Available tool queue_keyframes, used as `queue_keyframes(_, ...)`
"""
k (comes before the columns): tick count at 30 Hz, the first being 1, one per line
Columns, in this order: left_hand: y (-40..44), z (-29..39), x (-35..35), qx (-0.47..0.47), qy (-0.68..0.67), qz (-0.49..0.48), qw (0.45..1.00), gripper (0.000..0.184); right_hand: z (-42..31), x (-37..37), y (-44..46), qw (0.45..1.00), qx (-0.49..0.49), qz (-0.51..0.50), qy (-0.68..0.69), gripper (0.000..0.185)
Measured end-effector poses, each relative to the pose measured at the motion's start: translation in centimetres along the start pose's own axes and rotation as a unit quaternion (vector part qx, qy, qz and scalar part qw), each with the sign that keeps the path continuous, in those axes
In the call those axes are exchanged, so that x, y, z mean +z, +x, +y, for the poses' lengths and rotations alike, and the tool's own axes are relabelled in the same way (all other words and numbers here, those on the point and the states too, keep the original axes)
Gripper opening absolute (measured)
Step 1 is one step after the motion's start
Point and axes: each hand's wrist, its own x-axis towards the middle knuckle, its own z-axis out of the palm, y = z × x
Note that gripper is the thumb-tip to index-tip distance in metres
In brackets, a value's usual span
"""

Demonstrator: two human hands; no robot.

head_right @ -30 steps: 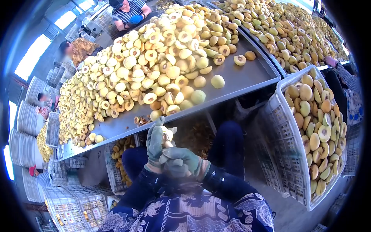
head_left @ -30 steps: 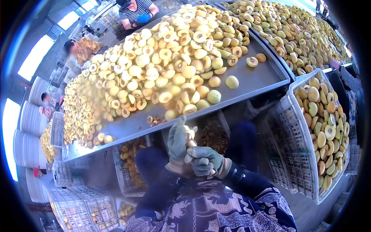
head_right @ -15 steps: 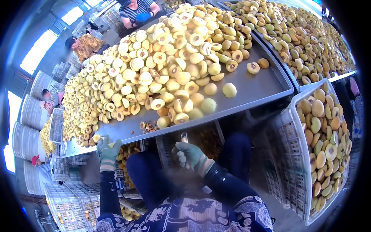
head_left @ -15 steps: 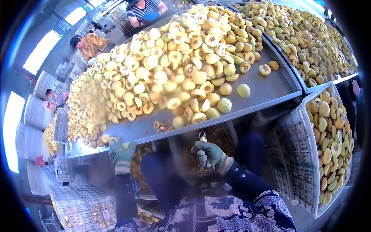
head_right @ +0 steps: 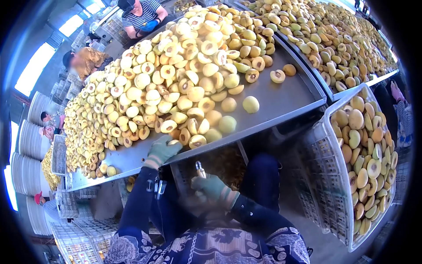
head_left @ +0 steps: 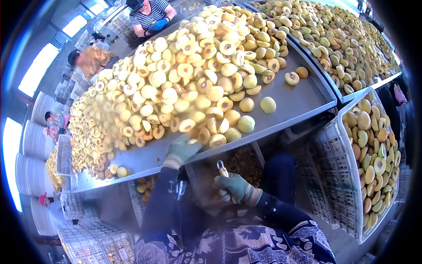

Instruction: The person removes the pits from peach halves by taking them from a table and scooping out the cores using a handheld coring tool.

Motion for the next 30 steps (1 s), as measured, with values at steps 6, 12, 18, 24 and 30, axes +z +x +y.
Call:
queue_keyframes(6, -5.5, -1.7, -0.5, 0.07, -0.59, -0.031, 0.804, 0.043, -1.1, 3.0, -1.9, 0.982, -0.083, -0.008, -0.168, 0.017)
queue_keyframes(12, -10.8, 4.1, 2.6, 0.082, -0.702, -0.098, 0.701, 0.068, 0.2, 3.1, -1.5, 0.88, -0.248, 0.076, -0.399, 0.033)
queue_keyframes(18, -12.6, 6.5, 4.6, 0.108, -0.667, -0.077, 0.733, 0.059, 1.4, 1.6, -2.7, 0.796, -0.354, 0.162, -0.463, 0.024)
queue_keyframes(24, -13.8, 8.1, 5.8, 0.138, -0.603, 0.029, 0.785, 0.05, 0.8, 1.7, -4.7, 0.77, -0.354, 0.146, -0.51, 0.025)
queue_keyframes(30, -13.8, 7.5, 5.8, 0.223, -0.374, 0.094, 0.895, 0.059, 0.5, 1.9, -6.0, 0.847, -0.318, 0.052, -0.422, 0.035)
